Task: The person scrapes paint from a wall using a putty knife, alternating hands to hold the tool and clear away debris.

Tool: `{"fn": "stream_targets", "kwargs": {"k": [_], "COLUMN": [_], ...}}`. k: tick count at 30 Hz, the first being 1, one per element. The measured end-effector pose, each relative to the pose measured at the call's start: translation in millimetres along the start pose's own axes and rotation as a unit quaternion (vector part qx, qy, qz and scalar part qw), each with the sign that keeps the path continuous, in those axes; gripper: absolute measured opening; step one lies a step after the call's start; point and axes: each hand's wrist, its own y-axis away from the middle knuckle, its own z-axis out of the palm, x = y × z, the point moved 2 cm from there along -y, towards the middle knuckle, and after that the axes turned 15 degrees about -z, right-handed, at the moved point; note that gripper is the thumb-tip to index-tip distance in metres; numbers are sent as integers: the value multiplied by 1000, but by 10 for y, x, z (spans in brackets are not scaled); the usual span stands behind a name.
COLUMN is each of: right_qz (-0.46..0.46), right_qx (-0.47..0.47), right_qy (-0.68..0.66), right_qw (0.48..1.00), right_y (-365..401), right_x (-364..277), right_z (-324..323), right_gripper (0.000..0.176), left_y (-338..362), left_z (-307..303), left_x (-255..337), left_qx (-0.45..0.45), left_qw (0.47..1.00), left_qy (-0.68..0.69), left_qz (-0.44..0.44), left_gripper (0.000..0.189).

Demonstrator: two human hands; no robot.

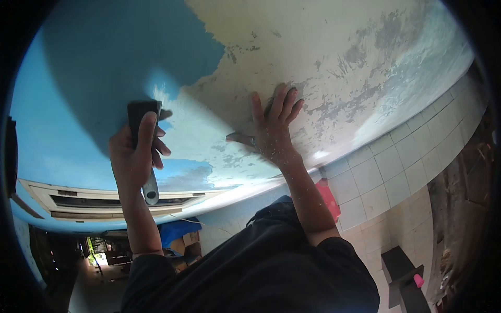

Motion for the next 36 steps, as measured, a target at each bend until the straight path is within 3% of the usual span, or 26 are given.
{"fn": "stream_targets", "kwargs": {"k": [6, 9, 18, 21, 24, 30, 33, 36], "right_qz": [1, 23, 3, 27, 30, 32, 14, 13], "right_qx": [-7, 33, -1, 36, 38, 29, 2, 0], "right_qy": [-4, -46, -1, -40, -37, -46, -8, -9], "right_qw": [1000, 998, 1000, 998, 998, 998, 1000, 1000], "right_y": [4, 44, 7, 34, 34, 30, -13, -3], "right_x": [-10, 4, -1, -5, -5, -3, -22, -21], "right_z": [-17, 41, -5, 50, 46, 41, -21, -23], "right_gripper": [149, 133, 147, 132, 131, 132, 148, 148], "left_y": [-44, -13, -36, -14, -62, -41, -65, -51], "left_z": [12, 10, -7, 10, 71, 82, 106, 114], "left_x": [158, 154, 104, 87, 194, -34, 65, 34], "left_qx": [-33, -23, -43, -41, -56, -45, -50, -51], "left_qw": [999, 1000, 999, 999, 997, 999, 997, 998], "left_qy": [-27, -14, -19, -27, -45, -12, -53, -31], "left_qz": [24, 17, 12, 8, 24, -14, 0, 6], "left_gripper": [43, 39, 36, 37, 37, 39, 39, 39]}}
